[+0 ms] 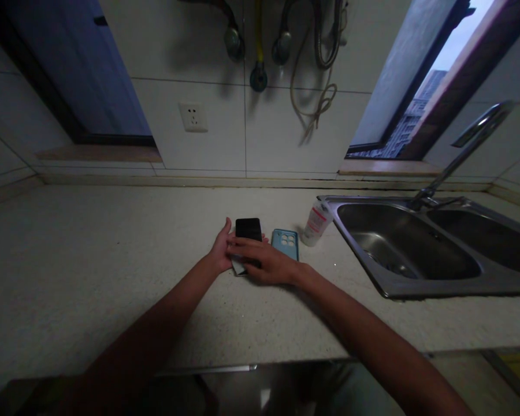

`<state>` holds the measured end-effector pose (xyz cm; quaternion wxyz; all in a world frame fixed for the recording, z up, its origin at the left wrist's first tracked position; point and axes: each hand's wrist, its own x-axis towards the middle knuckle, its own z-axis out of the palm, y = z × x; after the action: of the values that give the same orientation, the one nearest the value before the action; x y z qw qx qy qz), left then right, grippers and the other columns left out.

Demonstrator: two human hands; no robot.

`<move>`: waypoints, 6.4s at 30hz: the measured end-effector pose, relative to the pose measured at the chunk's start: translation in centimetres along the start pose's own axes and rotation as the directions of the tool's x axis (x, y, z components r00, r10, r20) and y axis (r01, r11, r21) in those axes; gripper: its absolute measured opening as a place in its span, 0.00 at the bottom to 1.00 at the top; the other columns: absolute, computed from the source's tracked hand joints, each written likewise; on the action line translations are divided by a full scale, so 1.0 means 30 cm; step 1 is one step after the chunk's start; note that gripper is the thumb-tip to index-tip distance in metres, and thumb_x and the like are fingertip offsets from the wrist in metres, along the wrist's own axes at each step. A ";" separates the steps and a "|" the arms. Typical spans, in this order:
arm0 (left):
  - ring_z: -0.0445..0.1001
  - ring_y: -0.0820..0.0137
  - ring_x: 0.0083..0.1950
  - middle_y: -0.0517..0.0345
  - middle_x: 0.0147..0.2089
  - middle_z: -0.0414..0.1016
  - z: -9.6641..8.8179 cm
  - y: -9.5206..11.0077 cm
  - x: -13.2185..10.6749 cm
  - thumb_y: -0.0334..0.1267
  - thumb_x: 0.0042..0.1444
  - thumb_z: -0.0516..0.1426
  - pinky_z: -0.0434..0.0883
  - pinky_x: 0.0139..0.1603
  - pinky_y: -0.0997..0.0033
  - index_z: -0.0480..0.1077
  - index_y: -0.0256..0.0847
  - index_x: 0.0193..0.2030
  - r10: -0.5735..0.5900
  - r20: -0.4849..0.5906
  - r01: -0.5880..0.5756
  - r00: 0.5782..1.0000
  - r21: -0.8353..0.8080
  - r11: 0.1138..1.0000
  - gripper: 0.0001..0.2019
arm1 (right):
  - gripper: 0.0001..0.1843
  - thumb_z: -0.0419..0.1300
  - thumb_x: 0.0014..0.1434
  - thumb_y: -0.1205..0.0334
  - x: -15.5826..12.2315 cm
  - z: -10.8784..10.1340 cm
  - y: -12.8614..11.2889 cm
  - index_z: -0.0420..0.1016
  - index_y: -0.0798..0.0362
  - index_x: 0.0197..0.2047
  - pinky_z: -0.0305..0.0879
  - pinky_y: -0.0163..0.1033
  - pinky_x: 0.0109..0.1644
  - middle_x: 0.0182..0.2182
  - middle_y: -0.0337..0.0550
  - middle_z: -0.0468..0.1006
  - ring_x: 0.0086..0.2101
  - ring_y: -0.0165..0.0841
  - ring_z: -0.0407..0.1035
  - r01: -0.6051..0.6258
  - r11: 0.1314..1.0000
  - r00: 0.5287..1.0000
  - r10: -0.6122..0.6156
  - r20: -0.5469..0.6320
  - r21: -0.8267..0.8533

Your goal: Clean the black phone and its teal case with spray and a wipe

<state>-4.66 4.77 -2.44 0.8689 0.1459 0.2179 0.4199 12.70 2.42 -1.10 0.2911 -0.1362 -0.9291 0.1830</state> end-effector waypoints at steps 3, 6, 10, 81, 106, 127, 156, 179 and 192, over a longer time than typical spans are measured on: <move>0.81 0.51 0.43 0.37 0.39 0.81 0.002 0.005 -0.002 0.63 0.66 0.41 0.74 0.50 0.49 0.74 0.30 0.53 0.017 -0.064 -0.016 0.998 0.008 1.000 0.37 | 0.27 0.57 0.68 0.61 0.002 -0.016 0.007 0.63 0.46 0.69 0.62 0.54 0.66 0.66 0.53 0.66 0.66 0.39 0.60 -0.004 0.999 0.997 0.001 -0.080 -0.040; 0.81 0.52 0.41 0.41 0.36 0.81 0.018 0.008 -0.010 0.61 0.67 0.41 0.75 0.48 0.50 0.75 0.32 0.50 0.054 -0.130 -0.050 0.990 0.029 0.998 0.35 | 0.26 0.61 0.66 0.52 0.001 -0.027 0.015 0.69 0.50 0.65 0.68 0.52 0.60 0.58 0.56 0.71 0.58 0.42 0.67 -0.005 0.990 0.996 -0.008 -0.090 -0.144; 0.81 0.50 0.46 0.38 0.43 0.81 0.032 0.006 -0.016 0.62 0.67 0.39 0.74 0.52 0.48 0.73 0.32 0.54 0.067 -0.112 -0.065 0.991 0.018 0.998 0.36 | 0.28 0.63 0.61 0.41 0.001 -0.015 0.008 0.77 0.52 0.56 0.69 0.52 0.53 0.51 0.56 0.75 0.50 0.44 0.70 0.058 0.962 0.997 -0.041 0.069 -0.268; 0.80 0.54 0.46 0.40 0.44 0.81 0.050 -0.003 -0.029 0.65 0.65 0.39 0.72 0.54 0.53 0.72 0.33 0.56 0.000 0.013 0.000 1.000 -0.007 1.000 0.38 | 0.22 0.52 0.70 0.55 0.002 0.001 0.031 0.70 0.54 0.62 0.69 0.57 0.59 0.55 0.59 0.76 0.56 0.48 0.70 -0.374 0.800 0.921 0.259 -0.292 -0.469; 0.79 0.48 0.53 0.31 0.51 0.79 0.025 -0.006 -0.016 0.67 0.63 0.38 0.69 0.59 0.46 0.69 0.29 0.61 0.049 0.038 -0.049 0.998 -0.004 0.999 0.43 | 0.22 0.53 0.71 0.54 0.034 0.018 -0.082 0.75 0.54 0.28 0.65 0.37 0.39 0.25 0.43 0.78 0.28 0.31 0.72 0.175 0.966 0.979 -0.150 0.139 -0.191; 0.80 0.50 0.48 0.37 0.46 0.81 0.054 -0.003 -0.036 0.65 0.64 0.39 0.71 0.56 0.45 0.71 0.34 0.58 0.010 -0.025 -0.009 1.000 0.026 1.000 0.38 | 0.19 0.56 0.68 0.51 -0.015 -0.035 0.074 0.77 0.52 0.55 0.72 0.55 0.54 0.49 0.55 0.81 0.49 0.46 0.75 -0.469 0.852 0.833 0.340 -0.436 -0.233; 0.74 0.69 0.23 0.53 0.25 0.77 0.077 -0.026 -0.030 0.47 0.56 0.63 0.70 0.28 0.70 0.75 0.36 0.33 0.160 -0.260 -0.112 0.952 0.190 0.975 0.14 | 0.19 0.70 0.50 0.48 0.029 -0.007 0.024 0.77 0.52 0.39 0.75 0.43 0.40 0.32 0.41 0.81 0.32 0.33 0.76 -0.388 0.681 0.618 0.692 -0.373 0.621; 0.80 0.57 0.40 0.45 0.38 0.81 0.099 -0.029 -0.037 0.61 0.67 0.43 0.75 0.46 0.57 0.75 0.35 0.50 0.196 -0.115 -0.178 0.974 0.149 0.973 0.32 | 0.10 0.57 0.68 0.58 0.010 -0.015 0.025 0.79 0.50 0.41 0.68 0.51 0.53 0.47 0.51 0.80 0.49 0.43 0.71 -0.306 0.893 0.905 0.166 -0.392 -0.329; 0.79 0.60 0.34 0.49 0.29 0.77 0.070 -0.018 -0.022 0.59 0.62 0.52 0.76 0.42 0.60 0.74 0.37 0.39 0.230 -0.185 -0.196 0.955 0.187 0.963 0.25 | 0.11 0.64 0.64 0.56 0.023 -0.069 -0.058 0.83 0.54 0.38 0.71 0.40 0.44 0.36 0.47 0.85 0.38 0.34 0.77 -0.126 0.917 0.979 0.054 0.194 0.380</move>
<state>-3.62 3.77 -0.70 0.7759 0.1966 0.3237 0.5045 13.11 1.65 1.56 0.2185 -0.1013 -0.8892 0.3890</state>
